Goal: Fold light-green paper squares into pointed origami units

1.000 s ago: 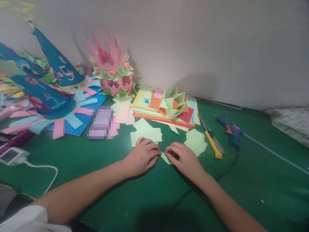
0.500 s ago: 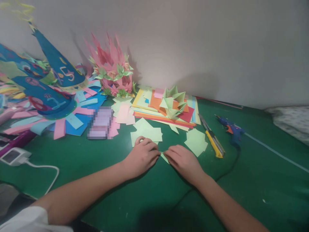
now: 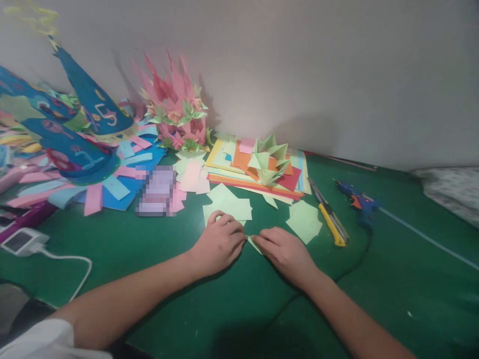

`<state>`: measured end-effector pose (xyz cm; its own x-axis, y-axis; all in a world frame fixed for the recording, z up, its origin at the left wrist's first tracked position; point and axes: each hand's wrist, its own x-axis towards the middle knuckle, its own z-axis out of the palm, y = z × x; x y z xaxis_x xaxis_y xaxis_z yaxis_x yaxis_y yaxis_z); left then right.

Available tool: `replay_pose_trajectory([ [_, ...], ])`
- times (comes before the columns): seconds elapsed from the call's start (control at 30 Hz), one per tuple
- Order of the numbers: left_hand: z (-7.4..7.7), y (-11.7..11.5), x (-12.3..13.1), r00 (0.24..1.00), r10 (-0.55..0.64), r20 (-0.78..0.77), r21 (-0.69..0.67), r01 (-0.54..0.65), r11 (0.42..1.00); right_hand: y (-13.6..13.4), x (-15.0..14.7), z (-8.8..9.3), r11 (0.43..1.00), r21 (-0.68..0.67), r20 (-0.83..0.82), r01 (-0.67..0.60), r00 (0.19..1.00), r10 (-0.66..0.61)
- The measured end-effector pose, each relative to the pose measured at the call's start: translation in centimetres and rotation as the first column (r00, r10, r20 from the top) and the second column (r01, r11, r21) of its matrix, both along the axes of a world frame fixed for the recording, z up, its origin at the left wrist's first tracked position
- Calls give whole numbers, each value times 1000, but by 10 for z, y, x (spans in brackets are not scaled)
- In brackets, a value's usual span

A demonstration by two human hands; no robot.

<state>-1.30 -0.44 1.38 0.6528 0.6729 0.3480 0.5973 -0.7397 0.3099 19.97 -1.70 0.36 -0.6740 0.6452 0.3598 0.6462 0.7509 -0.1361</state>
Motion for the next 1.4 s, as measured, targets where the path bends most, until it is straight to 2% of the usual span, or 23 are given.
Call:
replay_pose_trajectory([
  [0.37, 3, 2, -1, 996, 89, 4, -87, -88, 992, -2, 2, 2, 999, 23, 100, -46, 994, 44],
  [0.63, -3, 7, -3, 999, 47, 1, -71, -47, 996, -10, -8, 8, 993, 118, 192, 4, 981, -26],
  [0.83, -5, 11, 5, 994, 110, -27, -87, -112, 990, -11, -12, 8, 987, 157, 176, -23, 984, -5],
  [0.93, -7, 13, 8, 987, 141, -77, -31, -144, 989, -11, -12, 9, 987, 161, 179, -27, 984, -2],
  [1.03, -10, 13, 8, 983, 148, -107, -2, -149, 989, -10, -11, 8, 993, 116, 155, 8, 988, -26],
  [1.17, -10, 13, 7, 988, 129, -85, -55, -134, 989, -7, -10, 6, 998, 6, 63, 66, 996, -66],
  [1.3, -8, 13, 7, 989, 97, -110, -84, -106, 991, -6, -10, 2, 994, -66, 48, 83, 996, -80],
  [1.4, -7, 12, 7, 994, 80, -70, -97, -86, 992, -4, -11, 1, 989, -116, -1, 89, 996, -90],
])
